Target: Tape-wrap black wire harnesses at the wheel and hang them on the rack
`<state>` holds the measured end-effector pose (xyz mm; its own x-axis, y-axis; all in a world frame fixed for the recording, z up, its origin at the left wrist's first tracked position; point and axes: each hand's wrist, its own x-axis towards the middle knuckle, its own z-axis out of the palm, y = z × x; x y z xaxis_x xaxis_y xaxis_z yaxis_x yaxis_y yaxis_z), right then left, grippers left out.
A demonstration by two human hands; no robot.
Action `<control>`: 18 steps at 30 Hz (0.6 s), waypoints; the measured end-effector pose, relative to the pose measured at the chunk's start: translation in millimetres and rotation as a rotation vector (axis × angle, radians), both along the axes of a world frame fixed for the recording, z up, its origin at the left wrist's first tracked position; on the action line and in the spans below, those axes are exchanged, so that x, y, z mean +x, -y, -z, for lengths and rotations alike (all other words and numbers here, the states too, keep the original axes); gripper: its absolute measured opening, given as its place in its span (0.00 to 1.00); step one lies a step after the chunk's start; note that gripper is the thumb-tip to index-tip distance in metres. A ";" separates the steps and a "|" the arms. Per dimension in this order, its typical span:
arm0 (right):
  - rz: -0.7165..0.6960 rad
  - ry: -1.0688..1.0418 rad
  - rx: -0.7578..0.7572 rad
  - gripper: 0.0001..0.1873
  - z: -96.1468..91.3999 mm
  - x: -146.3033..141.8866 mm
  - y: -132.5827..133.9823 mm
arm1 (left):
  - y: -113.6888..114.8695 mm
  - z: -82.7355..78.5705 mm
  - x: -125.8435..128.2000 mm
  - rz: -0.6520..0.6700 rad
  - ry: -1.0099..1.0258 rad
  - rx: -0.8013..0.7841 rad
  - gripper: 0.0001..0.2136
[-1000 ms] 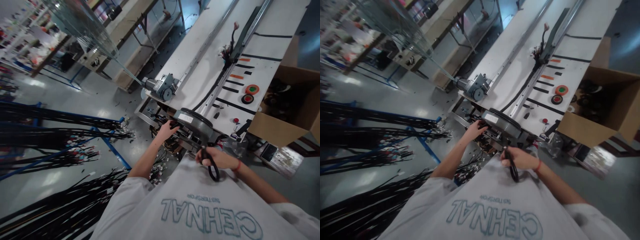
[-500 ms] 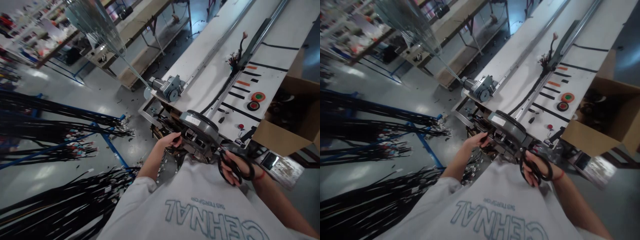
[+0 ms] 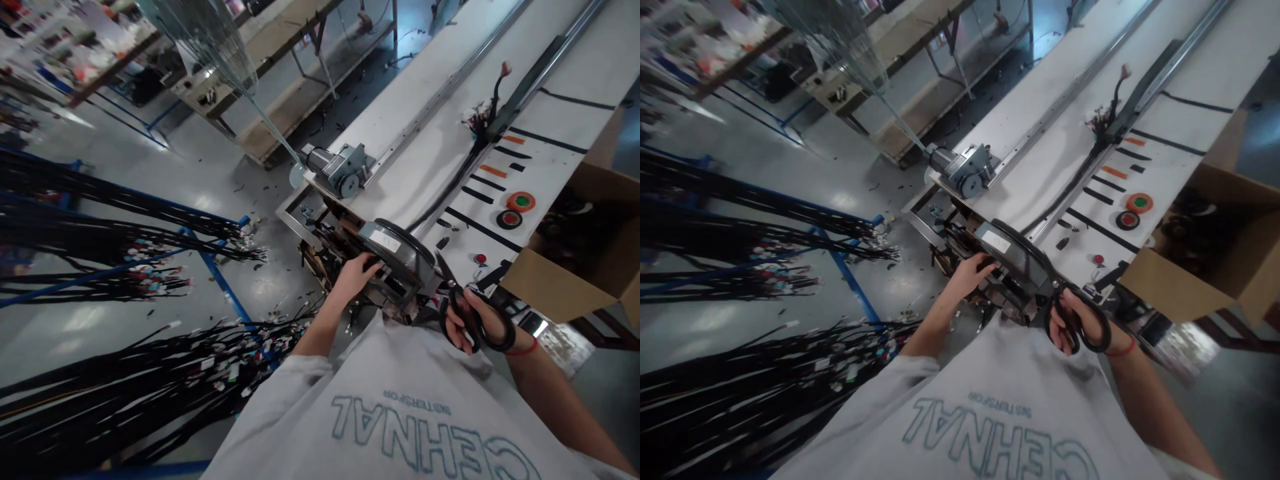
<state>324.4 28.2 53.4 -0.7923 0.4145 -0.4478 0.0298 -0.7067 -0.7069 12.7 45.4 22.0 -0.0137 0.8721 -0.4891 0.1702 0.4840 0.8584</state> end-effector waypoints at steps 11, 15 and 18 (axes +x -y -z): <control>0.447 0.727 0.323 0.28 48.5 27.8 -35.2 | 55.8 92.3 79.5 -0.095 0.131 -0.322 0.12; 0.273 1.028 0.476 0.23 68.2 16.7 -58.2 | 49.8 92.1 80.3 -0.138 0.179 -0.338 0.16; 0.089 1.307 0.631 0.19 73.9 5.8 -82.6 | 49.2 76.6 48.4 -0.053 0.181 -0.422 0.17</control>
<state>330.2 110.7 -20.5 0.0686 0.8367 -0.5434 0.8565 -0.3287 -0.3980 61.1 -3.8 -54.7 0.0651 0.5966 -0.7999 0.0013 0.8015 0.5980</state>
